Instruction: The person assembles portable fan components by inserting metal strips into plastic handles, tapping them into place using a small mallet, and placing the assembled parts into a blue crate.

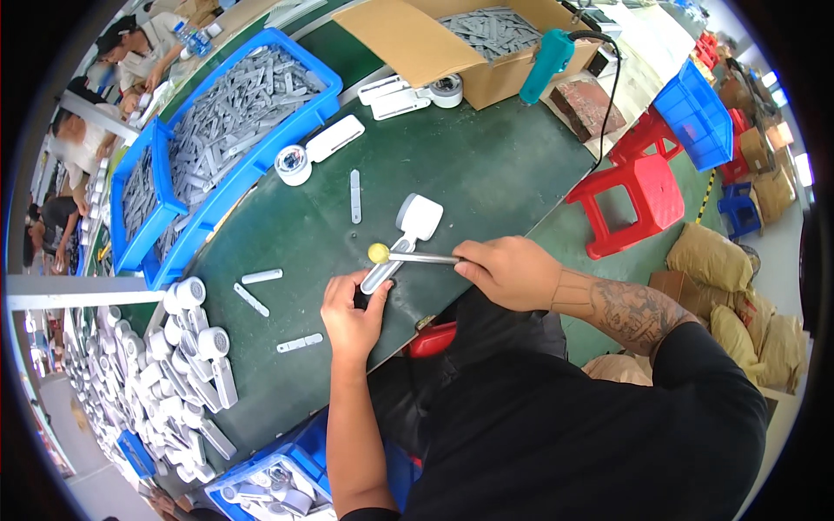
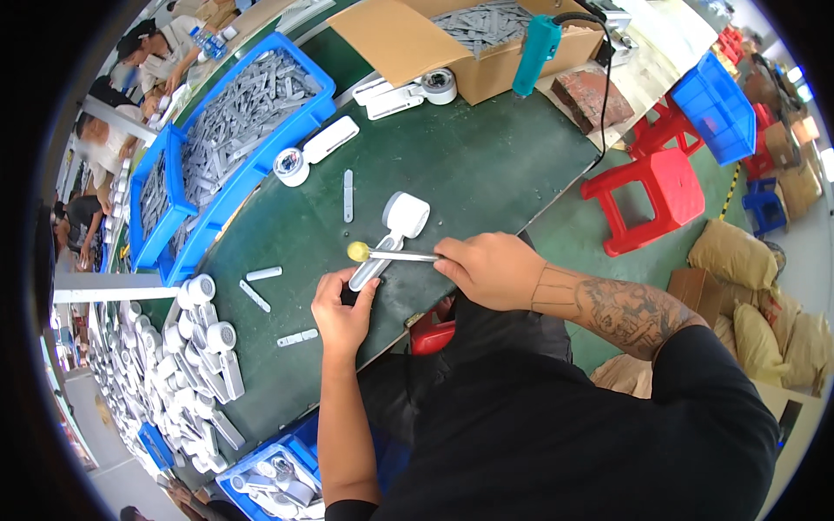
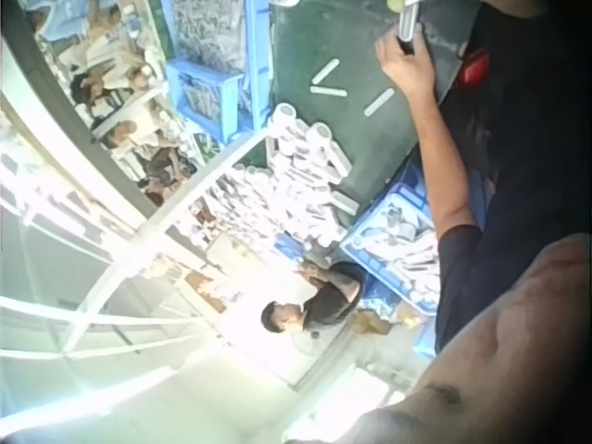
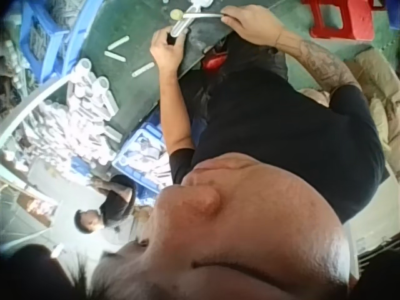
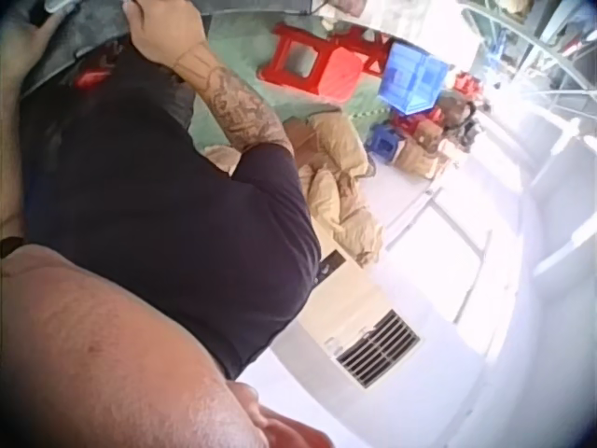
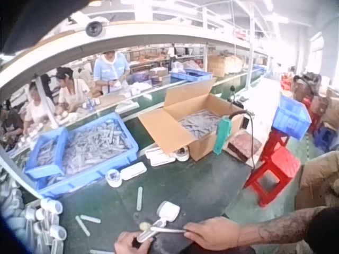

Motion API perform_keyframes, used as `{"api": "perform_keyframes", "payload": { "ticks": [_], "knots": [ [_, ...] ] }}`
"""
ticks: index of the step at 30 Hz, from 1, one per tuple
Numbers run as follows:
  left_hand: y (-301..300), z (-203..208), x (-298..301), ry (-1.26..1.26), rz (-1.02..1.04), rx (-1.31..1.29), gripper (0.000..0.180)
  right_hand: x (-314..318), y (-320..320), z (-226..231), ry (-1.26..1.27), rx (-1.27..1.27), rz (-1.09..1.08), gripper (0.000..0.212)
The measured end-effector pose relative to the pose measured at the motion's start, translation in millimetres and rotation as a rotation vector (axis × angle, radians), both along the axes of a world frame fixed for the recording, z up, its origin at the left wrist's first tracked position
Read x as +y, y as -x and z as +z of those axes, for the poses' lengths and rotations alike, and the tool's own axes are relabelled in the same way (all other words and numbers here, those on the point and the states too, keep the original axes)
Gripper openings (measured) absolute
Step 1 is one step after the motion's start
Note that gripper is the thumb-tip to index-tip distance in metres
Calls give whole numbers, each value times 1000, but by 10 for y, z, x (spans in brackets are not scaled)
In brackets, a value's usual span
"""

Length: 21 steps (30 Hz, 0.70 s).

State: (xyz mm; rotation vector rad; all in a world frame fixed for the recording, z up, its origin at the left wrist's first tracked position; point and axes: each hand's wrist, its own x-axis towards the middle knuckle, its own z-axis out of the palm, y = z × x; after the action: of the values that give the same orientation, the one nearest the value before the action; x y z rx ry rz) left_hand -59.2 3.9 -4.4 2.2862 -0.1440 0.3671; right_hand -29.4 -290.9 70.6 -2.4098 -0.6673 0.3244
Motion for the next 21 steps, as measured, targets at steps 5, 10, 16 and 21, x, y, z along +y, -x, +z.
{"api": "perform_keyframes", "payload": {
  "ticks": [5,10,16,21],
  "knots": [
    [26,-12,-77,185,103,70,61,204,24,70,-132,-1,55,24],
    [17,17,-76,158,141,145,73,276,0,44,-33,29,83,25],
    [119,134,-6,63,65,28,29,143,-337,-108,-204,-206,-9,23],
    [477,400,470,333,366,-6,27,-201,-783,-424,-77,-448,-259,19]
  ]
}}
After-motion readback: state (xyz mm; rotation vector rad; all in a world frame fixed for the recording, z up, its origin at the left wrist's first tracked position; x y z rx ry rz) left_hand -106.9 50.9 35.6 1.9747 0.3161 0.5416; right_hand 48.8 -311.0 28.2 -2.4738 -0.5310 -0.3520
